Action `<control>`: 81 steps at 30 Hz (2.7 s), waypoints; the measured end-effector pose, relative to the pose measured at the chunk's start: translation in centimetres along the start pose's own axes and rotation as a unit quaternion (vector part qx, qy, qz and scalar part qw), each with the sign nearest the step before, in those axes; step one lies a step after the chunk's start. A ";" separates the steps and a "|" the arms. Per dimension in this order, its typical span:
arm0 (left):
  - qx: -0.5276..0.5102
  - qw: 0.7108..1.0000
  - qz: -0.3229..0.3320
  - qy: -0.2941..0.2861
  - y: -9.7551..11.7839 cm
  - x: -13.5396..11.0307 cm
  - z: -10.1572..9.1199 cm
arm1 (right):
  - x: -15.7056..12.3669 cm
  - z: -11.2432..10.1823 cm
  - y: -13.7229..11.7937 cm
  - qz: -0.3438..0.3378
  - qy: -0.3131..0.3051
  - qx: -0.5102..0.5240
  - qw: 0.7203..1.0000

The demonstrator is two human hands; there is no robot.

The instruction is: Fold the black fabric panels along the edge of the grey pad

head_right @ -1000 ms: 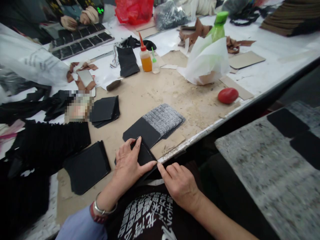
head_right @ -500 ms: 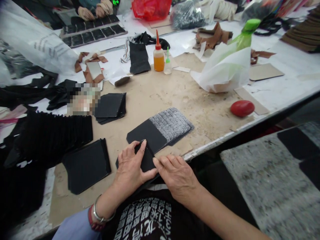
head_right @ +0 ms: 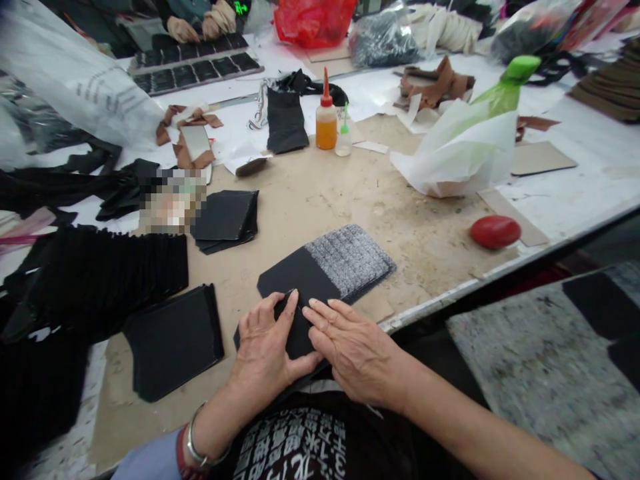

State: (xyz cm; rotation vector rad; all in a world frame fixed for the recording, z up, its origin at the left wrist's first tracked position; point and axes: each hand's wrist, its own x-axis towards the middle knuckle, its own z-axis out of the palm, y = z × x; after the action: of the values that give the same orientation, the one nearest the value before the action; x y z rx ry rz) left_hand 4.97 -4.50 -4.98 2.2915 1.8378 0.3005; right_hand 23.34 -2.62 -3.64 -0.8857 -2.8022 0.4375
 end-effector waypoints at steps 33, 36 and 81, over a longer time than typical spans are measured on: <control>-0.071 0.997 0.014 -0.029 -1.5 0.6 -0.9 | -4.6 0.1 -4.7 0.128 0.187 0.042 0.973; -0.144 0.989 -0.002 -0.021 -2.1 0.9 -1.0 | -2.7 0.4 -4.4 0.205 0.215 0.055 0.953; 0.086 0.995 -0.004 0.039 -13.1 0.3 -1.0 | 12.6 0.9 -7.6 0.246 -0.019 0.027 0.969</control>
State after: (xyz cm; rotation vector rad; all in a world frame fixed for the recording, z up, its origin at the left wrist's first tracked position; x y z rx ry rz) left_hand -7.50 -1.38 -7.56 2.4172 1.9822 0.2427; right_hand 8.88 -1.39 -1.09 -1.5771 -2.5630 0.5957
